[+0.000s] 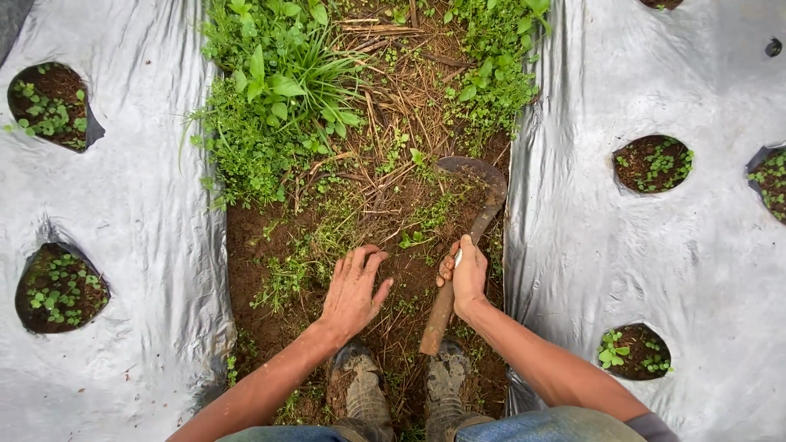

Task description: The person uses a sickle to cut weeds growing between two rows of plants covered with plastic mulch. They repeatedly swing the sickle to clear the vegetation and gather the cut weeds by hand, occasionally pulling weeds from the mulch holes.

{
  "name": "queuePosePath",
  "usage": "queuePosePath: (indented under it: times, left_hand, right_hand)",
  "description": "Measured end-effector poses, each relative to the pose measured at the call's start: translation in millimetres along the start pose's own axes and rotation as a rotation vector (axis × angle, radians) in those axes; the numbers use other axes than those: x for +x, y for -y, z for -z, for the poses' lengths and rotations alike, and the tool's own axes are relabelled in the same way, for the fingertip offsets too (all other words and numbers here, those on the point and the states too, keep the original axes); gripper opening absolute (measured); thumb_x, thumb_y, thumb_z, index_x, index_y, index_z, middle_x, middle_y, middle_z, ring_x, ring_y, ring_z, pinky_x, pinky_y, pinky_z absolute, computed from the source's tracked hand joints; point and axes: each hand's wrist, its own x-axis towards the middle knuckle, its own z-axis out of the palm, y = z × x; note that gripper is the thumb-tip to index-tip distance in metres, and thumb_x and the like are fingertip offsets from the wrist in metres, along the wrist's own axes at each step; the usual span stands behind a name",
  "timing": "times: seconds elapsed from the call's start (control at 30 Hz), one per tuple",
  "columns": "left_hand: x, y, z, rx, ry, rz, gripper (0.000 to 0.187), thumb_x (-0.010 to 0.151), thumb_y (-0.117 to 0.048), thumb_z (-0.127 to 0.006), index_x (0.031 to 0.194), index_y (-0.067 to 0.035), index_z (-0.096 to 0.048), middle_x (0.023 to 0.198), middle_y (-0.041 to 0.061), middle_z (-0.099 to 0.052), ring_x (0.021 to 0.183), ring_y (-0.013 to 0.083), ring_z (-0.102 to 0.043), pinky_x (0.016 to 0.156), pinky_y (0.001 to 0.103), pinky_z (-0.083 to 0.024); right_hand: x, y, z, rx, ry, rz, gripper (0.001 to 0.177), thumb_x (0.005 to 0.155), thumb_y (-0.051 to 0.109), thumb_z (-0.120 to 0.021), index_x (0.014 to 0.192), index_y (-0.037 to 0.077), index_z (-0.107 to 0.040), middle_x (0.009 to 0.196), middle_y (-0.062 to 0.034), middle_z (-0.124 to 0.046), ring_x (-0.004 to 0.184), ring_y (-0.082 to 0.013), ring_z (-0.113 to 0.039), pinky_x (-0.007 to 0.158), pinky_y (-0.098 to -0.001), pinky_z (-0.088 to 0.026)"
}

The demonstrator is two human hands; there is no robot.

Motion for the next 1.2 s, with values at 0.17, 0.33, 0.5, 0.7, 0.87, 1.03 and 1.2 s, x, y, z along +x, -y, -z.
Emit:
queuePosePath:
  times: [0.17, 0.33, 0.5, 0.7, 0.87, 1.03, 1.2]
  left_hand:
    - [-12.8, 17.3, 15.7, -0.037, -0.027, 0.106, 0.037, 0.099, -0.027, -0.065, 0.133, -0.013, -0.055, 0.123, 0.007, -0.051, 0.120, 0.0291, -0.061, 0.095, 0.043, -0.050]
    - [-21.2, 14.5, 13.9, -0.061, -0.172, 0.119, 0.034, 0.099, -0.026, -0.065, 0.130, -0.015, -0.056, 0.121, 0.007, -0.052, 0.124, 0.0313, -0.058, 0.098, 0.043, -0.046]
    - [-12.7, 0.5, 19.0, -0.116, -0.195, 0.118, 0.032, 0.099, -0.024, -0.065, 0.129, -0.013, -0.056, 0.121, 0.008, -0.052, 0.125, 0.0323, -0.056, 0.098, 0.044, -0.046]
    - [-14.3, 1.2, 17.2, -0.140, -0.203, 0.167, 0.034, 0.099, -0.023, -0.064, 0.129, -0.012, -0.055, 0.124, 0.009, -0.050, 0.125, 0.0334, -0.055, 0.098, 0.044, -0.046]
    - [-14.0, 5.0, 26.9, -0.085, -0.262, 0.213, 0.042, 0.097, -0.018, -0.064, 0.136, -0.011, -0.051, 0.133, 0.013, -0.044, 0.129, 0.0370, -0.048, 0.096, 0.048, -0.045]
    - [-16.5, 58.4, -5.2, 0.133, -0.118, 0.412, 0.065, 0.089, -0.019, -0.071, 0.146, -0.012, -0.042, 0.117, 0.013, -0.054, 0.112, 0.0361, -0.062, 0.088, 0.048, -0.047]
    - [-31.7, 44.2, -34.9, -0.082, 0.024, 0.364, 0.033, 0.090, -0.017, -0.068, 0.123, -0.013, -0.065, 0.112, 0.013, -0.067, 0.108, 0.0377, -0.070, 0.089, 0.048, -0.056]
  right_hand:
    - [12.5, -20.6, 10.8, 0.018, 0.116, -0.089, 0.039, 0.106, 0.035, -0.047, 0.076, 0.010, -0.050, 0.053, 0.0010, -0.033, 0.035, -0.0120, -0.040, 0.027, -0.0307, -0.039]
    - [-14.0, -52.5, 17.1, -0.139, 0.232, -0.155, 0.040, 0.109, 0.039, -0.044, 0.079, 0.014, -0.053, 0.052, 0.0033, -0.042, 0.036, -0.0111, -0.044, 0.027, -0.0270, -0.042]
    - [-0.4, -37.8, 14.8, -0.068, 0.191, -0.123, 0.037, 0.109, 0.037, -0.042, 0.082, 0.014, -0.050, 0.053, 0.0041, -0.040, 0.036, -0.0113, -0.042, 0.027, -0.0278, -0.042]
    - [-20.3, -47.1, 20.7, -0.096, 0.233, -0.258, 0.036, 0.108, 0.036, -0.044, 0.083, 0.011, -0.051, 0.055, 0.0026, -0.038, 0.036, -0.0119, -0.041, 0.027, -0.0288, -0.040]
    - [-19.6, -28.0, 17.0, -0.176, 0.237, -0.189, 0.035, 0.108, 0.037, -0.040, 0.082, 0.013, -0.047, 0.055, 0.0028, -0.036, 0.036, -0.0112, -0.040, 0.028, -0.0281, -0.040]
    - [-5.5, 24.4, -1.8, -0.189, 0.168, -0.119, 0.031, 0.108, 0.036, -0.039, 0.085, 0.017, -0.046, 0.056, 0.0039, -0.041, 0.039, -0.0105, -0.042, 0.031, -0.0254, -0.041]
    - [21.7, 45.2, -28.1, -0.210, 0.268, -0.101, 0.030, 0.108, 0.034, -0.039, 0.084, 0.017, -0.045, 0.059, 0.0046, -0.038, 0.039, -0.0094, -0.042, 0.032, -0.0250, -0.040]
